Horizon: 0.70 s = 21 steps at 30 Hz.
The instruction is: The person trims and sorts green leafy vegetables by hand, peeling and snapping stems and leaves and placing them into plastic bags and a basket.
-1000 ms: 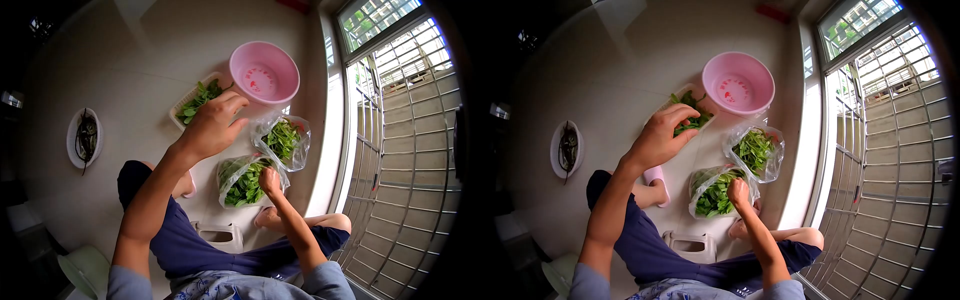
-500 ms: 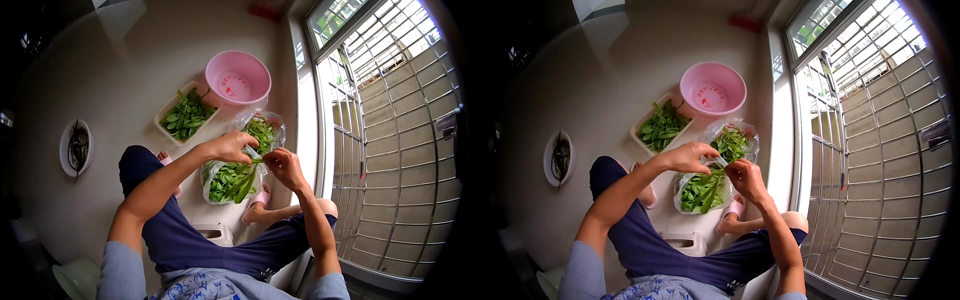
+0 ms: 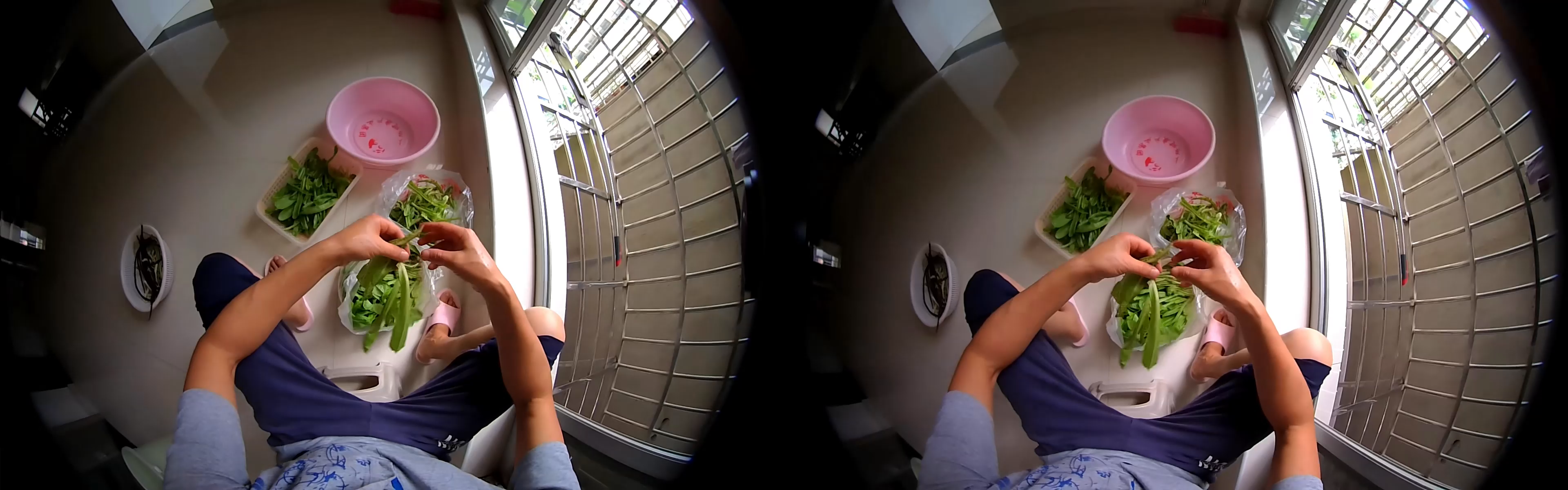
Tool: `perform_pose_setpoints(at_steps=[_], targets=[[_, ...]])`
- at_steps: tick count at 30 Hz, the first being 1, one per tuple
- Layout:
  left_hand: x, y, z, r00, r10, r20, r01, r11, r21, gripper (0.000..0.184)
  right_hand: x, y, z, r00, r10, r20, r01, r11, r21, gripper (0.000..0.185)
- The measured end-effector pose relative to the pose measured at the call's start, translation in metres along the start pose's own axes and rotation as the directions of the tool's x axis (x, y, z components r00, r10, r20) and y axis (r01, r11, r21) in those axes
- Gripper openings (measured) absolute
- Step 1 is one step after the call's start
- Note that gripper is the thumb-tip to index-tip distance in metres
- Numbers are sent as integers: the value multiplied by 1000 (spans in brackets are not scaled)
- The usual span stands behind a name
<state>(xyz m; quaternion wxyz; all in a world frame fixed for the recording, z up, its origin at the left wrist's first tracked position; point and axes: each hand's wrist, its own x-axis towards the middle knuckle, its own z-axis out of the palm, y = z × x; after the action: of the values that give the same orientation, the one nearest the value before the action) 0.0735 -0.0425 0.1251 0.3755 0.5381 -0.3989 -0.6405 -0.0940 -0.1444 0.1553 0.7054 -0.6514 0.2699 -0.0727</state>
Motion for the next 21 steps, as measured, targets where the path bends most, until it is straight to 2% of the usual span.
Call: perform_pose_setpoints(at_steps=[1,3,8,11,13,15,18,21], targets=[[1,-2,-1,1000,-12,-27,10,998,-65,20,0,3,-4,1000,1,-5,-1,1000,6,21],[3,-6,-3,999,-21,-51,17,997,-74,20,-1,10,-11,978,201,49,-198,978,-73,20],[2,-9,0,992,-113,-62,101,981,-166,19,-12,10,-4,952,268,145,-249,959,-138,25],[2,-7,5,987,-143,-70,128,973,-192,19,-13,10,-1,939,298,171,-284,954,-100,27],[2,-7,7,984,-161,-76,143,970,-195,18,-10,23,1,937,243,252,-252,968,3,26],[4,-10,9,985,-158,-70,142,973,-184,18,-8,28,3,931,239,276,-257,966,29,22],[6,-13,10,982,-185,-42,174,966,-191,18,-7,34,2,900,278,336,-333,936,117,11],[6,-12,10,981,-189,34,192,968,-162,18,-6,37,-2,874,349,338,-422,890,174,7]])
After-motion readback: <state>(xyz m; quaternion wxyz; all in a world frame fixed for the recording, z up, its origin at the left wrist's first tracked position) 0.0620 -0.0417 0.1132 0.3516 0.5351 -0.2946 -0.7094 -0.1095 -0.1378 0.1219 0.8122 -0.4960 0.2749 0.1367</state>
